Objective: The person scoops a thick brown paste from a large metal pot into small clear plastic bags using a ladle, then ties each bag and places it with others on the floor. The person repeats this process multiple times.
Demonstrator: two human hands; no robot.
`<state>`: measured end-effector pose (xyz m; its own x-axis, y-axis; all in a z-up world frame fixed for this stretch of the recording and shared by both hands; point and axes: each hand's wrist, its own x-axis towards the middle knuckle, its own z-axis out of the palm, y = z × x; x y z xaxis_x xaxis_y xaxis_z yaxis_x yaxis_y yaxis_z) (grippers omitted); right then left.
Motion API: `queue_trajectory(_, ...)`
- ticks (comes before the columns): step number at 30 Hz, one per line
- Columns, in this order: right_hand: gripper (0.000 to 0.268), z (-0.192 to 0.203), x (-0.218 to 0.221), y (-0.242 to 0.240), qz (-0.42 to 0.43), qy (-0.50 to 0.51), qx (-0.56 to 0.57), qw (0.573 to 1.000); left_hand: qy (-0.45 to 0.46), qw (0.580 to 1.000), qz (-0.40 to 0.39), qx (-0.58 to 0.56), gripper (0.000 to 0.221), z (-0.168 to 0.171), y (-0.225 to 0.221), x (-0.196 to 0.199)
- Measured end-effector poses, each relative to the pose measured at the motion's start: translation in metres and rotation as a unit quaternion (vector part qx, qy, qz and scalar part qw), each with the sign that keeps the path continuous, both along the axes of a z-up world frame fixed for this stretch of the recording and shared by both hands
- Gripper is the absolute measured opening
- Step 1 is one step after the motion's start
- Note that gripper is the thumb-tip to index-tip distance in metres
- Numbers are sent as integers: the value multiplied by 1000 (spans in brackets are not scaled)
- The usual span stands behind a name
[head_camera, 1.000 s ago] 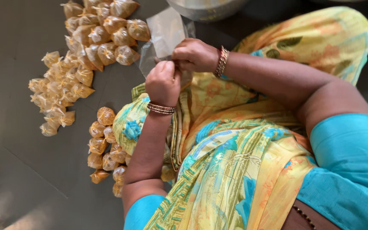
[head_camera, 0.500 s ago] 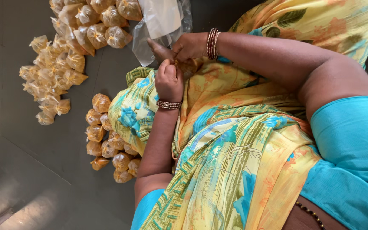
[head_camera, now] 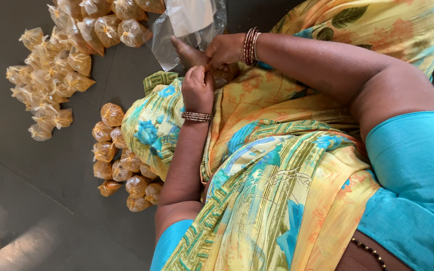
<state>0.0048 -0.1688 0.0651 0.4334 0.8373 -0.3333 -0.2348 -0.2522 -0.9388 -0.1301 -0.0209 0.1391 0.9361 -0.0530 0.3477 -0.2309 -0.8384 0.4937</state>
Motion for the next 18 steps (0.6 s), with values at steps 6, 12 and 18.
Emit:
queue_trajectory(6,10,-3,-2,1,-6,-16,21,1000,41,998,-6,43,13,-4,9,-1)
queue_trajectory(12,17,32,-17,-8,-125,-382,-35,915,60,997,-44,6,13,-4,32,21)
queue_trajectory(18,16,89,-51,-16,-86,-412,-65,905,510,735,127,-429,5,24,59,42)
